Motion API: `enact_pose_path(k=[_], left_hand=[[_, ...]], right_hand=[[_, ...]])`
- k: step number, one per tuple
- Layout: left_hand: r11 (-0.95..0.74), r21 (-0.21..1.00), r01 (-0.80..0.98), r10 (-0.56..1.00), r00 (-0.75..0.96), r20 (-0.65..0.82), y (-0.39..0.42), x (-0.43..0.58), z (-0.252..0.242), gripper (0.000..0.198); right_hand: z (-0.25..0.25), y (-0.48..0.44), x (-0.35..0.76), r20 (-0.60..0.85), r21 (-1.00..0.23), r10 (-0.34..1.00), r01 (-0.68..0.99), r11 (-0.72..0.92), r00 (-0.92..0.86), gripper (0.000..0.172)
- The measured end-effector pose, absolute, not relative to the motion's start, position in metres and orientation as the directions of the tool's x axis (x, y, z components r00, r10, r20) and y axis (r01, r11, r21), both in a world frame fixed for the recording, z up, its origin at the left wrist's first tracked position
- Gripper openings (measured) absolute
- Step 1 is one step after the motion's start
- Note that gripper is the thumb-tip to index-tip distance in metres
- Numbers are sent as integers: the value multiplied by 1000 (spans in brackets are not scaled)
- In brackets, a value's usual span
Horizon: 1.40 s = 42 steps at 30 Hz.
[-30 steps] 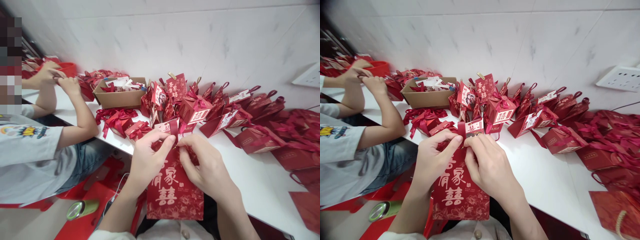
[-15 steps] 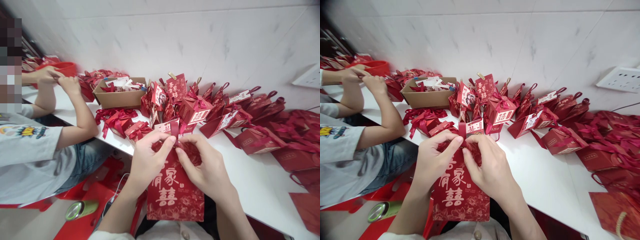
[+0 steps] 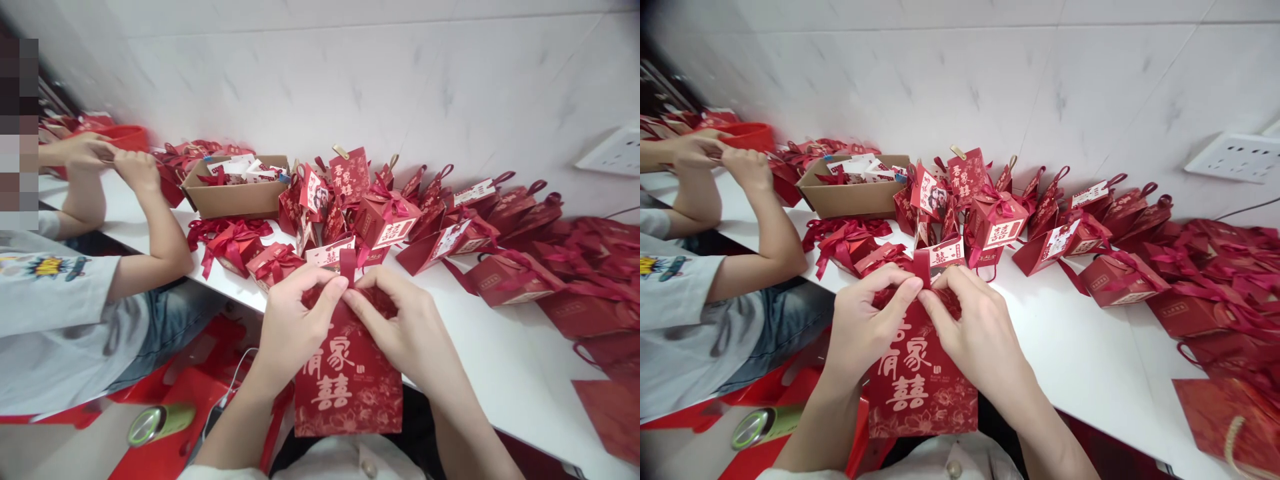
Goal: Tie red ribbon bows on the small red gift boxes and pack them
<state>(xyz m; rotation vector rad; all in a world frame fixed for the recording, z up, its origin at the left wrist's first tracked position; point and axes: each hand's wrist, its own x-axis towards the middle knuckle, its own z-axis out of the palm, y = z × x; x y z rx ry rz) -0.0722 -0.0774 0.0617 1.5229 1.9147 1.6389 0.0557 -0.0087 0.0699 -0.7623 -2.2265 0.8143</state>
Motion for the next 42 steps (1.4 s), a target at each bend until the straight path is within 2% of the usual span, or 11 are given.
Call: enact_pose_path(k=[4, 8, 13, 16, 21, 28, 33, 37, 42], left_hand=[[-125, 825, 551, 781, -459, 425, -77, -74, 60, 15], [-128, 832, 539, 784, -459, 418, -76, -72, 59, 14], [-189, 828, 527, 792, -417, 446, -74, -68, 60, 13], [-187, 860, 475, 832, -389, 395, -74, -68, 58, 7], [-125, 870, 476, 845, -409, 345, -76, -70, 55, 21], [-98, 881, 464, 843, -432, 321, -71, -72, 55, 24], [-95, 879, 466, 836, -442, 325, -68, -70, 56, 21], [-113, 885, 453, 865, -393, 312, -67, -69, 55, 10], [-89, 859, 505, 893, -342, 293, -69, -72, 57, 15]], right_hand=[[67, -1, 60, 283, -792, 664, 222, 569, -692, 11], [67, 1, 61, 263, -821, 679, 211, 530, -685, 8], [69, -2, 59, 268, -810, 725, 259, 526, -635, 9], [69, -1, 60, 266, -815, 737, 264, 516, -621, 11], [69, 6, 68, 255, -841, 668, 182, 510, -699, 11], [69, 11, 73, 293, -829, 639, 144, 540, -711, 12], [67, 9, 73, 288, -812, 670, 197, 550, -684, 8], [67, 9, 74, 286, -806, 662, 200, 557, -692, 9], [66, 10, 73, 283, -819, 639, 167, 549, -715, 10]])
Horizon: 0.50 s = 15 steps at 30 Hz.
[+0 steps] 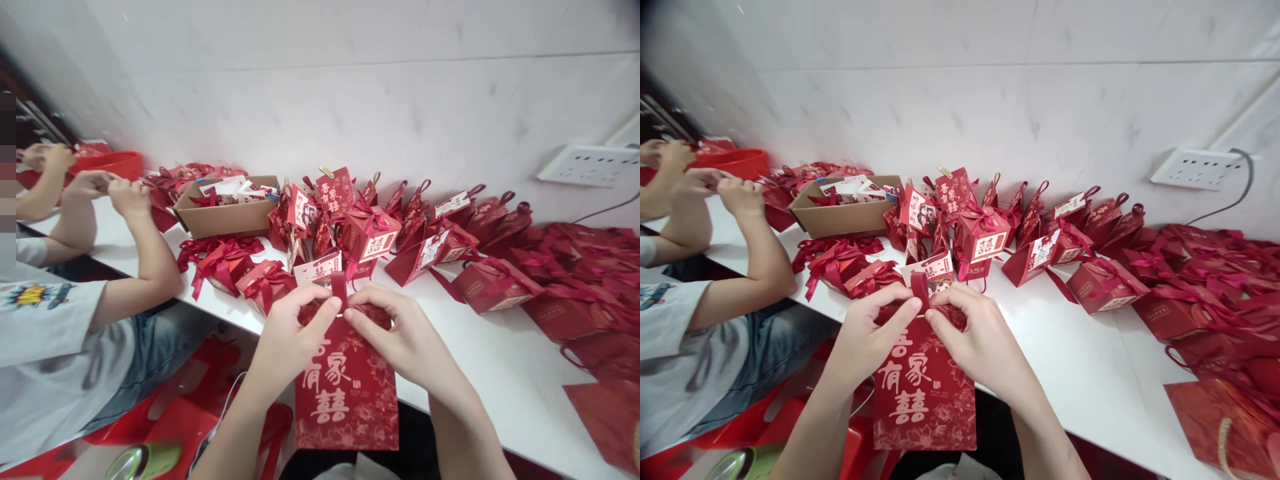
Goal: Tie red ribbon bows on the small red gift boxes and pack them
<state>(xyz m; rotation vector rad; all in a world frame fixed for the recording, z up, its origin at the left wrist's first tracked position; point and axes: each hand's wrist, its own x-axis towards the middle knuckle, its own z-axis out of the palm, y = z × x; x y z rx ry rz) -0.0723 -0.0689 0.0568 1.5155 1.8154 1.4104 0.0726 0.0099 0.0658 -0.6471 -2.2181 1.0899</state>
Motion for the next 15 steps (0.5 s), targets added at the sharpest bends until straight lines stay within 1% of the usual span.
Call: enact_pose_path(k=[4, 8, 11, 15], left_hand=[[-129, 796, 591, 853, -343, 393, -72, -71, 60, 14], [-151, 769, 621, 792, -390, 470, -69, -68, 57, 14], [-153, 781, 605, 770, -423, 478, -67, -69, 54, 13], [-162, 813, 559, 764, -451, 462, -69, -69, 53, 10]], right_hand=[[63, 8, 68, 267, -823, 627, 166, 544, -731, 12], [61, 6, 63, 297, -804, 621, 161, 573, -725, 11], [60, 5, 61, 312, -796, 627, 164, 583, -714, 10], [60, 4, 58, 295, -792, 634, 188, 580, -715, 13]])
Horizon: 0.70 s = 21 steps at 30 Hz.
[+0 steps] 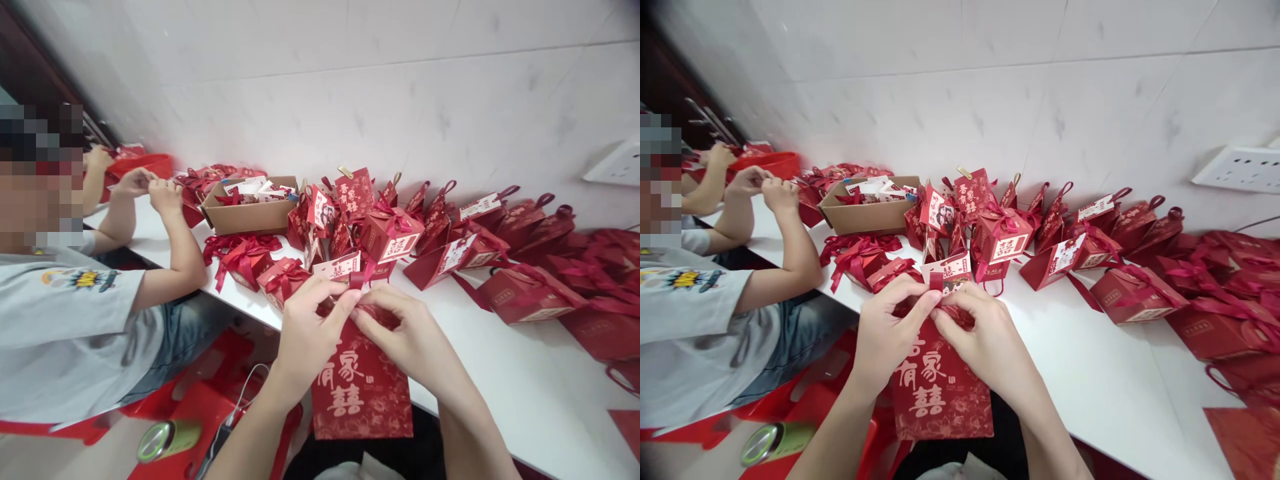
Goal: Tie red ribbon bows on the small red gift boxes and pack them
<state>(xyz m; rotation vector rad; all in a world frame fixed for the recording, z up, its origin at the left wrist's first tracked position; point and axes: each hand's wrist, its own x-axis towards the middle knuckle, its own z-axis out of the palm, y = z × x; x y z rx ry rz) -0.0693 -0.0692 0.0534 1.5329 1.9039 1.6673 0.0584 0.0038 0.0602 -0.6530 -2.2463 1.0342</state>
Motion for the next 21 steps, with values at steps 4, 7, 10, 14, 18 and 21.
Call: enact_pose_path(k=[4, 7, 10, 14, 18, 21], left_hand=[[-152, 830, 536, 751, -483, 450, -71, -68, 54, 10], [-141, 826, 545, 732, -504, 458, -67, -66, 52, 11], [-132, 819, 558, 739, -496, 456, -59, -65, 49, 11], [-142, 819, 556, 760, -469, 450, -45, -62, 46, 12], [-156, 819, 552, 772, -448, 450, -35, -54, 46, 13], [-173, 817, 551, 775, -436, 458, -30, -45, 46, 14]], right_hand=[[64, 1, 54, 296, -761, 617, 211, 614, -729, 16], [66, 1, 50, 308, -720, 634, 262, 643, -709, 16], [63, 5, 48, 329, -676, 670, 330, 659, -665, 18], [58, 17, 60, 319, -716, 658, 282, 639, -682, 16], [57, 29, 77, 289, -780, 592, 174, 601, -752, 15], [56, 31, 82, 298, -766, 657, 236, 597, -693, 16]])
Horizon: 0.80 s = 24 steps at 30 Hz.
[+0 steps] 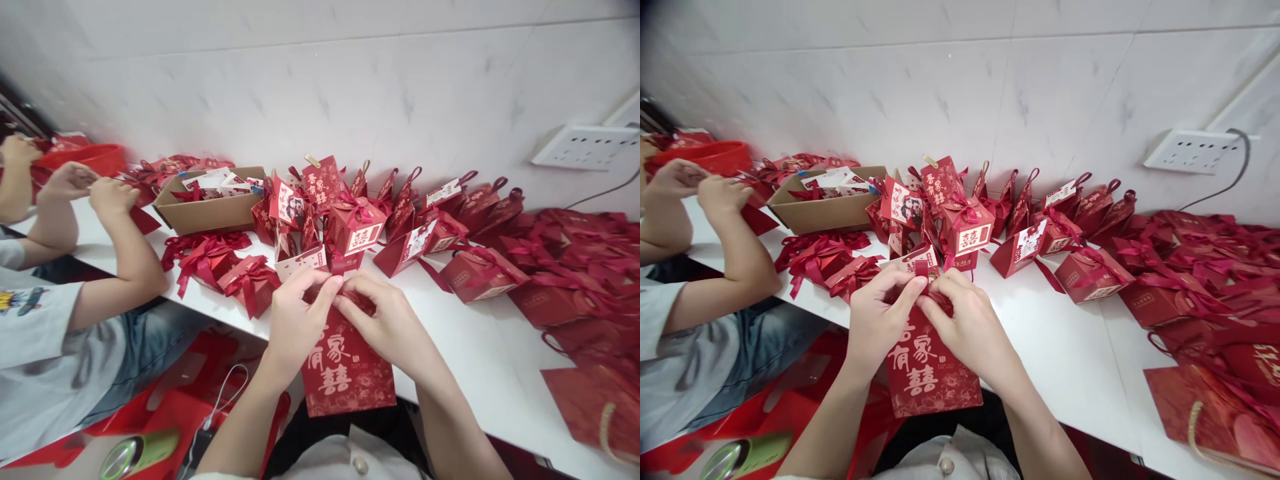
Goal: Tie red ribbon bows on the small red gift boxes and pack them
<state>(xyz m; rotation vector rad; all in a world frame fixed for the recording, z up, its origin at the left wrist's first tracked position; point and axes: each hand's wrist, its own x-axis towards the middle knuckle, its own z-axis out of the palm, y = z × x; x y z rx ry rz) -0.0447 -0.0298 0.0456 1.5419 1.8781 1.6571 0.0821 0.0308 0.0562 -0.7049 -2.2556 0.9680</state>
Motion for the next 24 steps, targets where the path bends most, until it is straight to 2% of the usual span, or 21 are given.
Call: enact_pose_path(k=[6, 8, 11, 13, 14, 18, 24], left_hand=[[-144, 832, 535, 781, -455, 427, -23, -31, 47, 14], [-135, 830, 541, 782, -456, 425, -22, -29, 48, 14], [-130, 820, 557, 782, -450, 430, -20, -28, 49, 14], [-132, 823, 553, 785, -448, 428, -18, -26, 49, 16], [-135, 826, 547, 787, -448, 425, -17, -26, 49, 17], [-145, 834, 532, 794, -441, 419, -14, -25, 49, 17], [-115, 871, 477, 780, -500, 376, -15, -26, 51, 16]], right_hand=[[51, 29, 88, 355, -697, 719, 343, 629, -597, 15], [51, 32, 94, 358, -714, 690, 291, 637, -629, 13], [51, 38, 105, 336, -747, 601, 183, 639, -725, 1], [52, 42, 109, 326, -753, 586, 170, 635, -742, 4], [51, 44, 109, 327, -753, 602, 184, 632, -728, 1], [48, 46, 100, 364, -735, 664, 237, 636, -653, 15], [39, 42, 83, 537, -641, 647, 237, 730, -542, 16]])
